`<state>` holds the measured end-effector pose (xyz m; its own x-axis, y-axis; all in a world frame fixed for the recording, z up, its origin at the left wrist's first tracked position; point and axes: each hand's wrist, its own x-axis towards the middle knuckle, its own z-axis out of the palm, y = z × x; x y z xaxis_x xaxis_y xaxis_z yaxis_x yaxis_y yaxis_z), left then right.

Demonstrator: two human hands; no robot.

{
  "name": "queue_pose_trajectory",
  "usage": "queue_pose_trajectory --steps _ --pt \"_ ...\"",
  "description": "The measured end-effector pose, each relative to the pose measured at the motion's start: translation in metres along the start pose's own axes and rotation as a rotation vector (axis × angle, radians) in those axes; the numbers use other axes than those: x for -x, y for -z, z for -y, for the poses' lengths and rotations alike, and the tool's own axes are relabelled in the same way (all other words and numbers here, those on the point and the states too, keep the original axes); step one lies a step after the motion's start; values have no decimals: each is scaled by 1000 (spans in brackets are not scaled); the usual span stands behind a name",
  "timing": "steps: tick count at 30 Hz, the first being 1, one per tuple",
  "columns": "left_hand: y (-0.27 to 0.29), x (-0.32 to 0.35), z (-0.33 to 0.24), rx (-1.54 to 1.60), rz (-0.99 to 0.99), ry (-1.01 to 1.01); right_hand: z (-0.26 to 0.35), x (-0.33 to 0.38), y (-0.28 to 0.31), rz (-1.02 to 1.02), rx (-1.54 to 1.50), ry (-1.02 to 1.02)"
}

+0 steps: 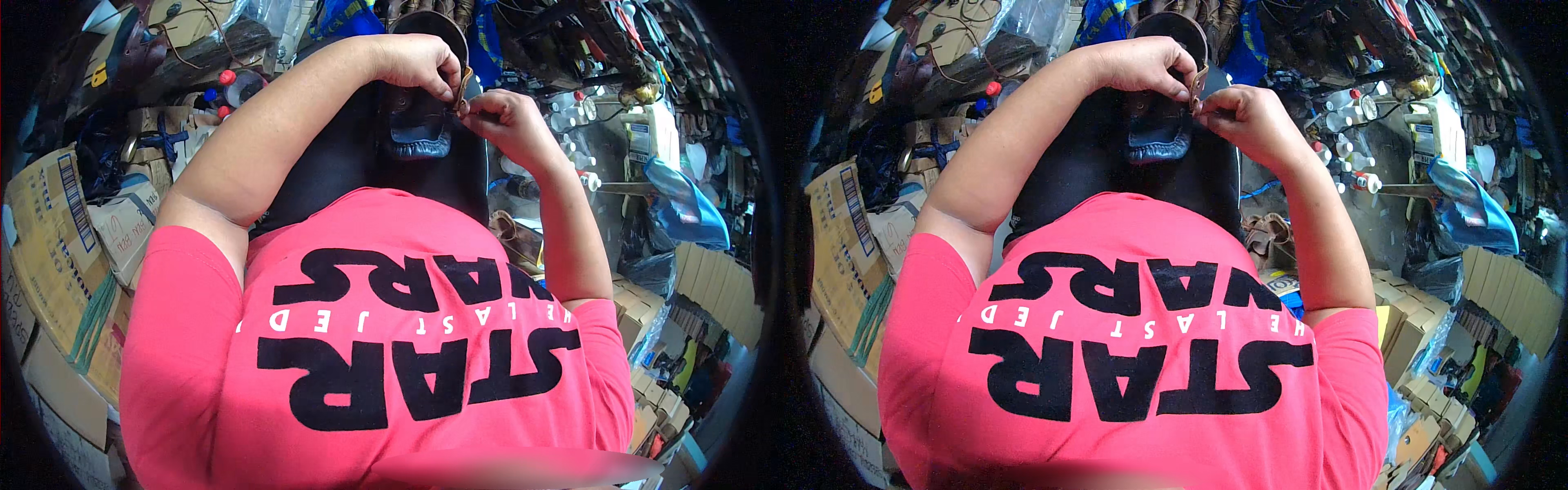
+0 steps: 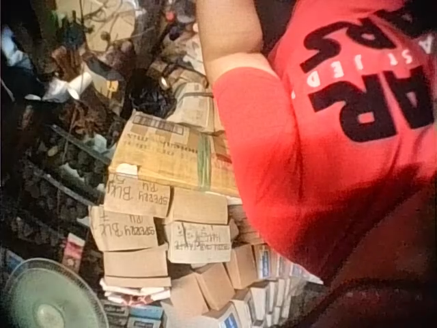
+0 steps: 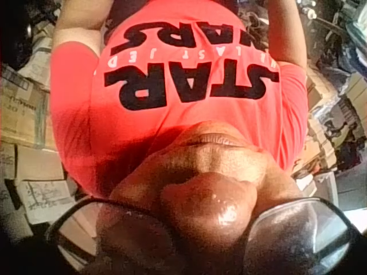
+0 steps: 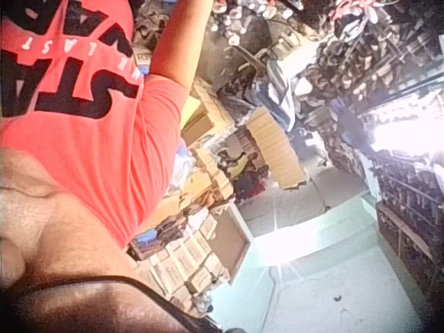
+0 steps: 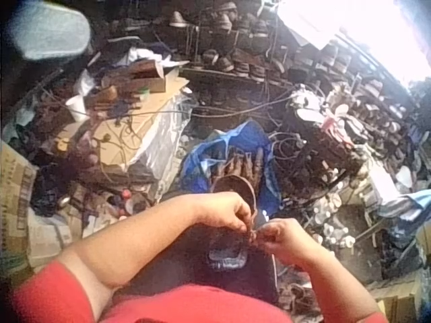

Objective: The recorder is hand-stitching a leather shoe upper using a needle and thread.

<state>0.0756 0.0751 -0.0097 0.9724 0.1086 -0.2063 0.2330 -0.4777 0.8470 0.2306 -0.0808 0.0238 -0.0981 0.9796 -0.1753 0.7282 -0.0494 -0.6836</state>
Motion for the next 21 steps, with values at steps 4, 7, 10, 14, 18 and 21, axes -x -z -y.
queue_pose_trajectory --steps 4,7,10,14,18,21 --pt "0 -4 7 59 43 -68 -31 3 -14 -15 -468 -139" --pt "0 -4 7 -55 46 -98 -43 2 -15 20 -485 -44" --pt "-1 -3 9 -8 40 -63 -43 -1 -13 71 -529 -81" --pt "-2 -3 9 -37 17 -68 -46 -4 -20 14 -514 -61" --pt "-1 2 8 -3 11 17 -29 -8 -34 -113 -284 -110" --pt "-3 16 3 -299 -184 35 -8 -7 -38 -214 -17 -30"
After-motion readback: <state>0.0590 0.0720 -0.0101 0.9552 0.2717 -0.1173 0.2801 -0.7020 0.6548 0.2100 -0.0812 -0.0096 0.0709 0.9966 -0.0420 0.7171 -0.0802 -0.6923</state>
